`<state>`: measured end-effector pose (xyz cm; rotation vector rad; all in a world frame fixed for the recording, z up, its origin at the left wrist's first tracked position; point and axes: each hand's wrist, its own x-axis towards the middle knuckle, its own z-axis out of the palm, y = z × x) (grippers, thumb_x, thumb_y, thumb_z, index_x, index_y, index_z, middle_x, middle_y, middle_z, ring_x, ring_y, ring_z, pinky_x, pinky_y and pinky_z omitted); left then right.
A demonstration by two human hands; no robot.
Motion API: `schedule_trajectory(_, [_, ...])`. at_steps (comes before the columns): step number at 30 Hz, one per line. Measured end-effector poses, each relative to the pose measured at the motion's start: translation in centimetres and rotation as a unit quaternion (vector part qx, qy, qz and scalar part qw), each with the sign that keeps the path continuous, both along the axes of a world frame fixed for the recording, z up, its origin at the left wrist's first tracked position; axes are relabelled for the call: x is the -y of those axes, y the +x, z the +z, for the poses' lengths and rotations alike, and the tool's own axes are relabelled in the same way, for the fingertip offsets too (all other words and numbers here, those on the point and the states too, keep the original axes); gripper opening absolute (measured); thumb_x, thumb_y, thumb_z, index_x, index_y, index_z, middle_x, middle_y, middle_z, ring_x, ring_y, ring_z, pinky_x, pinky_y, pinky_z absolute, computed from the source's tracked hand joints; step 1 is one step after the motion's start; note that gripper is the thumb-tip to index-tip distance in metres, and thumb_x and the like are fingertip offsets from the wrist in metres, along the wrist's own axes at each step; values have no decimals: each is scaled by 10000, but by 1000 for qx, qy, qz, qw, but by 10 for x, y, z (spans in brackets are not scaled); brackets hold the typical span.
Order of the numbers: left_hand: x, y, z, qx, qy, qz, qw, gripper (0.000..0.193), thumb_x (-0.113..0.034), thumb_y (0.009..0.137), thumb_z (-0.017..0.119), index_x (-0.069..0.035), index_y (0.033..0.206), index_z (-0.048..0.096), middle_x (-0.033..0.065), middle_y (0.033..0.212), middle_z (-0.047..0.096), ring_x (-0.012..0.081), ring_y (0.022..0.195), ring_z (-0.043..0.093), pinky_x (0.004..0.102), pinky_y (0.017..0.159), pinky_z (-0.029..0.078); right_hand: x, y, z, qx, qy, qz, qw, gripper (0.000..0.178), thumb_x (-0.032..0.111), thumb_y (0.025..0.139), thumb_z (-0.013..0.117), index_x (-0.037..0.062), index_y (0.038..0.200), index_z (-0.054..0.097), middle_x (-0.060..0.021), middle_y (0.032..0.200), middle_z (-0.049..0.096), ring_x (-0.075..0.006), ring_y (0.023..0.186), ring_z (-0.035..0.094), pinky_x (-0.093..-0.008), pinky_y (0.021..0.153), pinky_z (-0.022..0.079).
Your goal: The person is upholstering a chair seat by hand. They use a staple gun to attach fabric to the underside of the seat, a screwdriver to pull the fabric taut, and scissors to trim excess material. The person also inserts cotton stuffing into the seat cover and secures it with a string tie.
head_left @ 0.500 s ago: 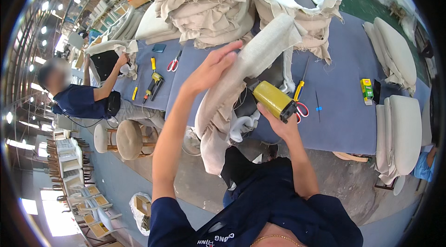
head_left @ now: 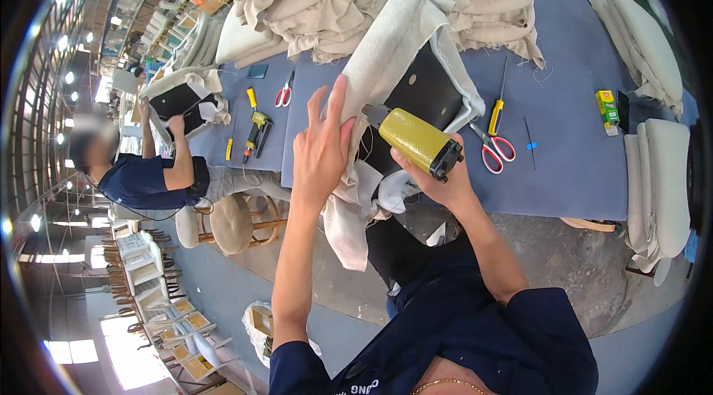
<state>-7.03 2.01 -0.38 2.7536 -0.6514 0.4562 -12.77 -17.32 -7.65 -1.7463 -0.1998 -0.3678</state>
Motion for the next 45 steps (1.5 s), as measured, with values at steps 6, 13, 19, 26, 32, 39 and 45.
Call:
schedule_trajectory(6, [1, -3, 2, -17, 9, -23, 1000, 659, -141, 963, 642, -178, 1562, 368, 210, 1344, 534, 455, 762, 658, 486, 623, 560, -3, 1, 1, 42, 0, 0, 999, 259, 177, 832, 834, 63, 1054, 766, -80, 873, 769, -216, 724, 683, -321, 751, 474])
schedule_trajectory(13, [3, -3, 9, -52, 22, -47, 997, 754, -77, 918, 655, -162, 1587, 318, 228, 1417, 477, 463, 914, 632, 491, 706, 544, 2, 4, -42, 54, -54, 13, 997, 268, 122, 786, 841, 21, 1008, 731, -109, 796, 729, -282, 638, 682, -337, 590, 491])
schedule_trajectory(19, [3, -18, 25, -133, -6, -54, 990, 913, 14, 851, 685, -90, 1616, 198, 219, 1540, 370, 463, 1276, 512, 453, 988, 483, -1, -10, -23, 64, -28, 80, 994, 279, 155, 775, 845, 24, 988, 722, -113, 826, 721, -291, 648, 685, -351, 593, 499])
schedule_trajectory(26, [-26, -65, -24, -159, -235, -30, 958, 786, -27, 777, 769, -16, 1489, 434, 197, 1461, 487, 319, 1326, 520, 409, 1122, 389, 103, -48, -75, -45, -144, -4, 989, 472, 247, 771, 921, 20, 1106, 678, -89, 1014, 760, -193, 946, 732, -324, 860, 524])
schedule_trajectory(32, [-7, -94, -56, -32, -323, 26, 945, 684, -91, 690, 865, -12, 1319, 607, 215, 1293, 629, 382, 1159, 633, 451, 1000, 490, 294, -45, -169, -303, -339, -161, 876, 452, 155, 777, 801, -5, 1182, 678, -203, 1095, 734, -376, 1012, 705, -457, 904, 528])
schedule_trajectory(39, [-7, -134, -128, 5, -424, 96, 901, 977, -771, 859, 602, 96, 1309, 572, 195, 1283, 599, 311, 1170, 580, 466, 1040, 436, 340, -68, -257, -238, -582, -259, 733, 359, 198, 758, 747, 62, 1086, 688, -173, 1043, 668, -361, 1029, 644, -511, 856, 513])
schedule_trajectory(45, [-10, -138, -245, -48, -622, 141, 768, 969, -695, 907, 528, 105, 1443, 423, 268, 1351, 553, 390, 1220, 566, 464, 1086, 425, 195, 21, -256, -184, -409, -84, 890, 595, 350, 759, 789, 98, 1275, 632, -131, 1224, 599, -346, 1174, 577, -502, 966, 481])
